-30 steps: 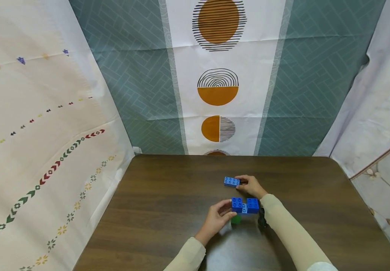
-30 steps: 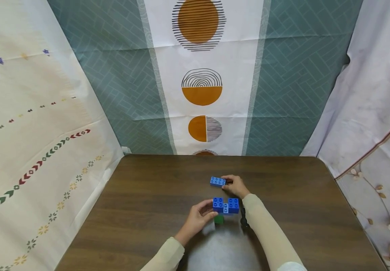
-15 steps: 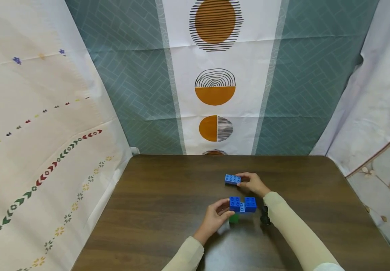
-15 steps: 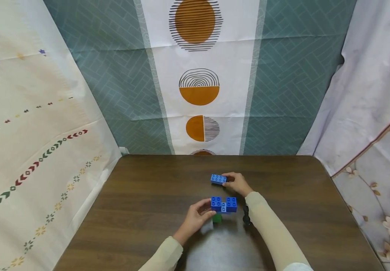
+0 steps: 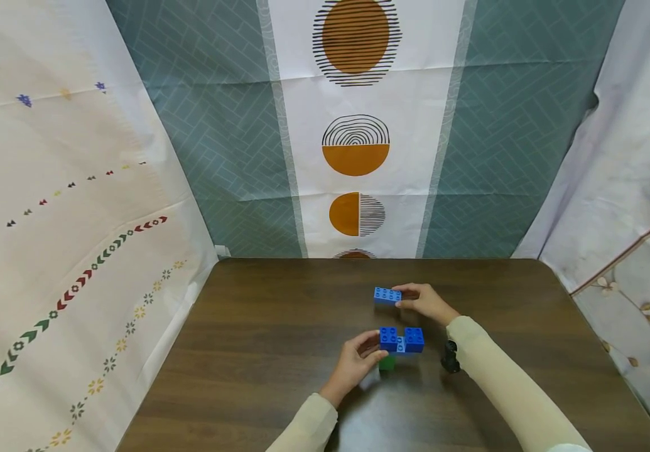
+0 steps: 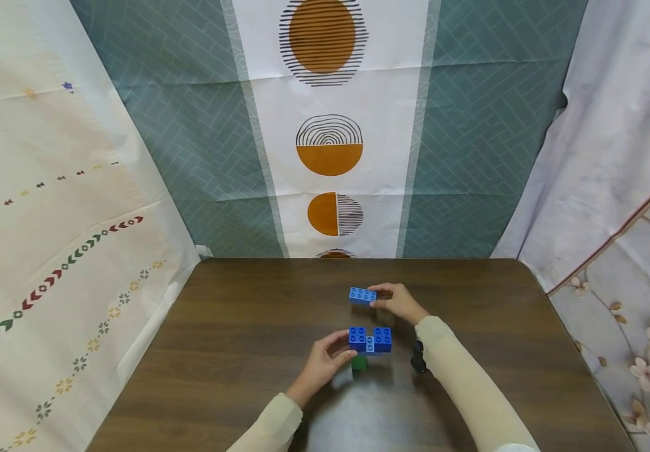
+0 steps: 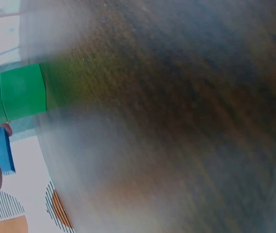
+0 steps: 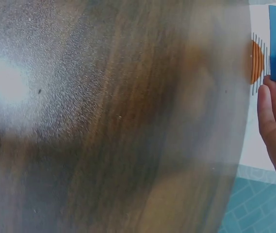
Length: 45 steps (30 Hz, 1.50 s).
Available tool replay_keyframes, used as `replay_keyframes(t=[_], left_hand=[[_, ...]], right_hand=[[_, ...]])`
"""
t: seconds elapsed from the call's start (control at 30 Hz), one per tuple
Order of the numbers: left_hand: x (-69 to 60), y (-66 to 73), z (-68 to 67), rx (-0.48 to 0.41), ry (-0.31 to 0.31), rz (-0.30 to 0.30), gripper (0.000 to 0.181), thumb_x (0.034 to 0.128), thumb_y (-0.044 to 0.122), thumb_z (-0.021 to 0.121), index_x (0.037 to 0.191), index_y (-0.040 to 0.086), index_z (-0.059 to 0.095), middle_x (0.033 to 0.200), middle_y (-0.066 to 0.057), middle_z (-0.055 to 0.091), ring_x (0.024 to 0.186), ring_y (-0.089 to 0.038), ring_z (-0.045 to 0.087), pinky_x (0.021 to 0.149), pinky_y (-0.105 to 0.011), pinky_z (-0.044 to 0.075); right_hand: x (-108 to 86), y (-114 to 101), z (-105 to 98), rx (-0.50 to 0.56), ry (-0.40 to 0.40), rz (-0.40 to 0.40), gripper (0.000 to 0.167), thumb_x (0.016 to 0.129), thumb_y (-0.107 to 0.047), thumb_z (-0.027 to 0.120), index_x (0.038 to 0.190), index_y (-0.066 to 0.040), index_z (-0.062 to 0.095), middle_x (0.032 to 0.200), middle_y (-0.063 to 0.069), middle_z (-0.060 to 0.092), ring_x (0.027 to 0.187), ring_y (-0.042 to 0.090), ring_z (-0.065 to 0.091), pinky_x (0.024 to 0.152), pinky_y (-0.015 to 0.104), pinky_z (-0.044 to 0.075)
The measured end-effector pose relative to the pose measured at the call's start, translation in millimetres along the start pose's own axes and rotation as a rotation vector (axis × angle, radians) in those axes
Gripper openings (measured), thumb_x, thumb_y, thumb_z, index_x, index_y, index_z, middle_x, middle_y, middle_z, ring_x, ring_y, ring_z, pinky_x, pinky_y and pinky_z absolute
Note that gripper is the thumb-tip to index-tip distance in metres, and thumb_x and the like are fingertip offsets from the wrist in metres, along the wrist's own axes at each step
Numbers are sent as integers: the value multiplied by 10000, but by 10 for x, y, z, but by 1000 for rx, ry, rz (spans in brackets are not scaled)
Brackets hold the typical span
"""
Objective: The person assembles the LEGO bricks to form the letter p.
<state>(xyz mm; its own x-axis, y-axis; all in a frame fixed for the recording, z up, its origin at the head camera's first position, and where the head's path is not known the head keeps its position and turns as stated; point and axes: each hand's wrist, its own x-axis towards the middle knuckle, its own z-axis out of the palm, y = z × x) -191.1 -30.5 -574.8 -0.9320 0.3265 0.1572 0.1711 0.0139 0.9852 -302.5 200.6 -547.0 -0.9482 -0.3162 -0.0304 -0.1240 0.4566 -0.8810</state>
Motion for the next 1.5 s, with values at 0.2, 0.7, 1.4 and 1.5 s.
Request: replay_keyframes(t=[0.2, 0.7, 1.4, 1.5], left_hand=[[-5, 57, 8, -5, 9, -21, 359, 886, 36, 670, 1237, -6, 608, 1195, -173, 637, 1115, -279, 613, 936, -298, 506], [6, 18, 2, 8, 3, -34, 381, 885, 94, 683, 1252, 28, 609, 1203, -136, 641, 1111, -249, 620, 930, -293, 505], [-70, 309, -3, -17, -12, 30, 357, 891, 26, 664, 1220, -85, 585, 1185, -262, 615, 1108, -396, 593, 938, -368, 505], [-72, 312, 4, -13, -5, 37, 352, 888, 26, 666, 1215, -80, 590, 1178, -256, 620, 1102, -389, 599, 932, -355, 509]], right_hand=[[-64, -106, -54, -27, -32, -47, 441, 879, -195, 719, 1282, -56, 605, 1243, 183, 602, 1097, 349, 595, 922, 484, 515], [-230, -294, -159, 7, -75, -125, 432, 878, -207, 721, 1261, -40, 611, 1200, 162, 624, 1015, 266, 627, 867, 402, 554], [-489, -465, -217, -67, -98, -220, 385, 888, -195, 707, 1247, -81, 628, 1104, 72, 655, 932, 174, 619, 827, 258, 543], [-529, -485, -223, -50, -104, -222, 386, 878, -214, 719, 1238, -101, 636, 1103, 62, 652, 934, 175, 618, 837, 269, 542]])
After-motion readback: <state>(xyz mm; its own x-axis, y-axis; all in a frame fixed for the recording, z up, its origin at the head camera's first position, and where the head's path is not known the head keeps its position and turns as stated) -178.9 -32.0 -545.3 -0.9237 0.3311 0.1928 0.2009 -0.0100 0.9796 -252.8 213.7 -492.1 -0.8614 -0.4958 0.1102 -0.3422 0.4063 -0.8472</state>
